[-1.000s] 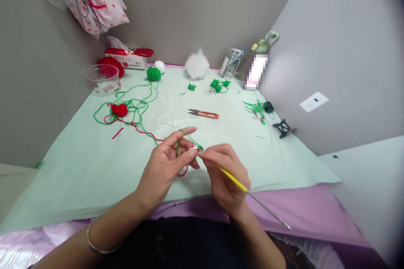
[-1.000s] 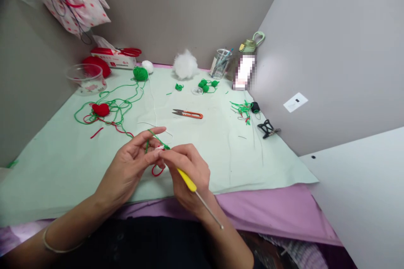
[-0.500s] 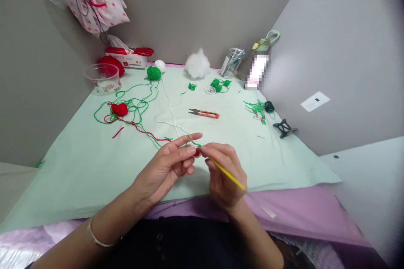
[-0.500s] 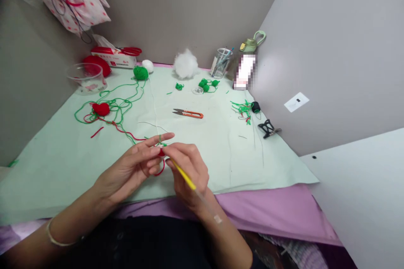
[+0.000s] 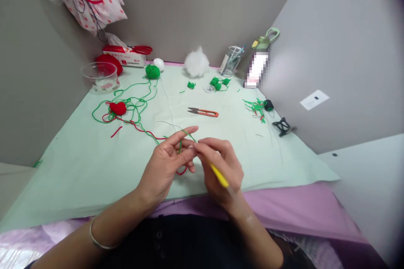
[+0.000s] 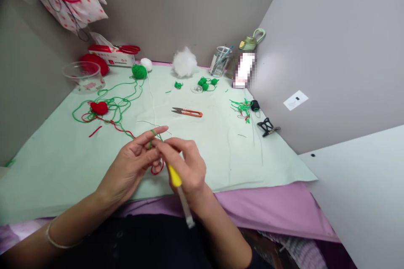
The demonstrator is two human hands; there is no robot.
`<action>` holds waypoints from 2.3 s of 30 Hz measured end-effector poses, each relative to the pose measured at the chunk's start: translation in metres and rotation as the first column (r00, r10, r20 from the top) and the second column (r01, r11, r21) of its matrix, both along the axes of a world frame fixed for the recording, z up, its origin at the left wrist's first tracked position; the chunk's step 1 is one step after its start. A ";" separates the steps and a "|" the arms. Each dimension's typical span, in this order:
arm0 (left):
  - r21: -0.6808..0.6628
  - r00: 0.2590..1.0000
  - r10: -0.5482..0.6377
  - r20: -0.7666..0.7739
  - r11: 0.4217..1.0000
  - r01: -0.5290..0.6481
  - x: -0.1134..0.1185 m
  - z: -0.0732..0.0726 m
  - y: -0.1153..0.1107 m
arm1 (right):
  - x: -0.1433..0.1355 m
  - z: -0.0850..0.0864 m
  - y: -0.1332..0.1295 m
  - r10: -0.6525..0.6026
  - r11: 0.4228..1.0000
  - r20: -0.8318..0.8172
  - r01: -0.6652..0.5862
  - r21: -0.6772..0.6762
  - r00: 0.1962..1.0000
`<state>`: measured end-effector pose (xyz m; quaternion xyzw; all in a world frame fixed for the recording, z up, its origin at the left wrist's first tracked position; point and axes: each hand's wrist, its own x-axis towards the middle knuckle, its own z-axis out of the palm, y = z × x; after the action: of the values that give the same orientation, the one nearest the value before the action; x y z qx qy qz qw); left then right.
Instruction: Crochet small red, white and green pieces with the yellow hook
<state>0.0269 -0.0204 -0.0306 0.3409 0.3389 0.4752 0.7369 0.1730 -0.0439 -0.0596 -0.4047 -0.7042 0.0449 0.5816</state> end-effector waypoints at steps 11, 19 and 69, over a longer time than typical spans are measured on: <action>-0.073 0.995 -0.074 0.062 0.994 0.078 -0.006 0.004 0.008 | 0.009 0.015 0.008 0.197 0.899 -0.556 -0.375 -0.227 0.807; -0.006 0.997 -0.071 -0.033 0.997 0.071 -0.006 0.004 0.006 | 0.012 0.009 0.007 0.177 0.840 -0.654 -0.459 -0.289 0.735; -0.156 0.986 -0.095 0.139 0.981 0.117 -0.007 0.001 0.009 | 0.009 0.007 0.000 0.056 0.966 -0.453 -0.162 -0.200 0.890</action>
<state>0.0202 -0.0118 -0.0293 0.2652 0.3090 0.4271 0.8073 0.1825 -0.0435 -0.0522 -0.4085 -0.5644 0.2507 0.6721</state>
